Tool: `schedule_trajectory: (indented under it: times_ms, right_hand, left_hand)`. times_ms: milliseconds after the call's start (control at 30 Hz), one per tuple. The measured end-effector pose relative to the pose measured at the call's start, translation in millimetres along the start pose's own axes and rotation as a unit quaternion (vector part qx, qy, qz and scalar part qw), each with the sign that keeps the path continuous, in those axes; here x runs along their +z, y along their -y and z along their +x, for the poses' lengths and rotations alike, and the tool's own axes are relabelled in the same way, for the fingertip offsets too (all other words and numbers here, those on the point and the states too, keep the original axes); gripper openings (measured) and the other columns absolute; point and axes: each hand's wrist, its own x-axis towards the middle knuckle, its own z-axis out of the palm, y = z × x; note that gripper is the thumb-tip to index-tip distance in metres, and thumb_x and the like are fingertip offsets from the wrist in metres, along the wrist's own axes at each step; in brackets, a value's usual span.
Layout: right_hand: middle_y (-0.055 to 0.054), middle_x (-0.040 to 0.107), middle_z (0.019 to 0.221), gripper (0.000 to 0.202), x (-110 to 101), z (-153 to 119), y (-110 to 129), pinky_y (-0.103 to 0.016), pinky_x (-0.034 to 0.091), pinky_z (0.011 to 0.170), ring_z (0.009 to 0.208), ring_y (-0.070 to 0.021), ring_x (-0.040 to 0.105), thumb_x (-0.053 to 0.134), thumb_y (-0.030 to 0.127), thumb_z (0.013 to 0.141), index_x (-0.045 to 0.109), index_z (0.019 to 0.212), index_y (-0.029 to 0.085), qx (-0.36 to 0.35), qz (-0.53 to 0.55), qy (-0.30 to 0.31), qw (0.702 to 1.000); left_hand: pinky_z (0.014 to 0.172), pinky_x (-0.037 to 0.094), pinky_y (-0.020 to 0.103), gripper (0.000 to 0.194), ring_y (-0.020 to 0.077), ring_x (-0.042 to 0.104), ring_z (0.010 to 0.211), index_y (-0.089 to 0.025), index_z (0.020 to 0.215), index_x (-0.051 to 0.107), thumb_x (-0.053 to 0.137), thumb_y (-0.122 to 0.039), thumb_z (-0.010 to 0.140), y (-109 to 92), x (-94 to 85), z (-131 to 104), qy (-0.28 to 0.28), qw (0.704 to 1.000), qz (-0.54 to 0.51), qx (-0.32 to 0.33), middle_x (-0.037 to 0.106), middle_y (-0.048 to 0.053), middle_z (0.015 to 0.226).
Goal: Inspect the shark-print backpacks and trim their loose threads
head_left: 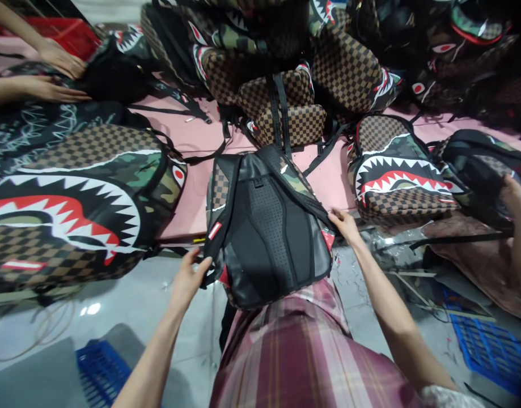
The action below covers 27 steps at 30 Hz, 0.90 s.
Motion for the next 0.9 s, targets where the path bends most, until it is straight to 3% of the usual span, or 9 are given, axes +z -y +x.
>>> schedule_trajectory:
  times_ms: [100, 233, 333, 433, 533, 700, 900]
  right_hand:
    - [-0.003, 0.070, 0.081, 0.029, -3.6, -7.3, 30.3, -0.029, 0.042, 0.074, 0.087, -0.0232, 0.061, 0.069, 0.042, 0.064, 0.070, 0.086, 0.023, -0.021, -0.106, 0.042, 0.993]
    - [-0.001, 0.066, 0.072, 0.027, 9.8, -52.4, 57.7, -0.025, 0.040, 0.063, 0.069, -0.0176, 0.059, 0.062, 0.041, 0.070, 0.068, 0.086, 0.021, -0.066, -0.115, 0.125, 0.983]
    - [0.002, 0.057, 0.061, 0.021, 40.4, -86.0, 61.2, -0.023, 0.035, 0.056, 0.057, -0.0130, 0.051, 0.059, 0.037, 0.072, 0.062, 0.075, 0.017, -0.064, -0.080, 0.198, 0.975]
    - [0.005, 0.045, 0.053, 0.020, 62.9, -100.7, 55.9, -0.023, 0.029, 0.053, 0.052, -0.0105, 0.041, 0.054, 0.035, 0.074, 0.052, 0.063, 0.018, -0.032, -0.076, 0.211, 0.974]
    - [0.006, 0.039, 0.054, 0.022, 65.4, -99.7, 52.9, -0.023, 0.026, 0.052, 0.053, -0.0101, 0.036, 0.053, 0.034, 0.074, 0.046, 0.061, 0.019, -0.020, -0.062, 0.207, 0.976]
    - [0.006, 0.035, 0.054, 0.024, 60.7, -94.1, 54.9, -0.022, 0.026, 0.052, 0.053, -0.0102, 0.034, 0.053, 0.034, 0.073, 0.041, 0.058, 0.019, -0.019, -0.057, 0.206, 0.977]
    - [0.005, 0.039, 0.054, 0.023, 62.4, -92.4, 52.1, -0.023, 0.027, 0.053, 0.053, -0.0111, 0.037, 0.055, 0.035, 0.073, 0.045, 0.059, 0.020, -0.018, -0.048, 0.200, 0.978]
  left_hand:
    - [0.047, 0.041, 0.023, 0.049, 0.0157, 0.054, 0.055, -0.015, 0.075, 0.060, 0.061, -0.060, 0.055, -13.2, -1.8, -3.9, 0.071, 0.997, 0.007, -0.041, 0.059, 0.000, 0.060]
    - [0.039, 0.035, 0.022, 0.048, 0.0129, 0.048, 0.042, -0.015, 0.069, 0.058, 0.063, -0.061, 0.058, -38.1, -1.6, -43.3, 0.125, 0.985, -0.071, -0.099, 0.054, -0.002, 0.049]
    - [0.044, 0.040, 0.023, 0.045, 0.0145, 0.053, 0.048, -0.015, 0.062, 0.054, 0.068, -0.058, 0.054, -54.0, 30.0, -72.2, 0.222, 0.960, -0.127, -0.115, 0.057, 0.001, 0.053]
    - [0.046, 0.043, 0.024, 0.047, 0.0152, 0.055, 0.050, -0.016, 0.061, 0.052, 0.069, -0.059, 0.053, -56.2, 70.8, -81.0, 0.246, 0.944, -0.156, -0.153, 0.058, 0.001, 0.054]
    - [0.049, 0.045, 0.025, 0.050, 0.0156, 0.057, 0.051, -0.016, 0.064, 0.050, 0.070, -0.061, 0.051, -46.8, 89.9, -74.7, 0.263, 0.930, -0.180, -0.181, 0.059, 0.001, 0.056]
    - [0.049, 0.046, 0.028, 0.053, 0.0169, 0.057, 0.049, -0.017, 0.061, 0.048, 0.073, -0.062, 0.047, -35.5, 88.4, -69.0, 0.273, 0.919, -0.200, -0.203, 0.058, 0.000, 0.053]
    - [0.050, 0.044, 0.026, 0.049, 0.0152, 0.055, 0.053, -0.016, 0.069, 0.054, 0.068, -0.061, 0.056, -44.2, 83.7, -71.5, 0.278, 0.925, -0.207, -0.155, 0.059, 0.000, 0.058]
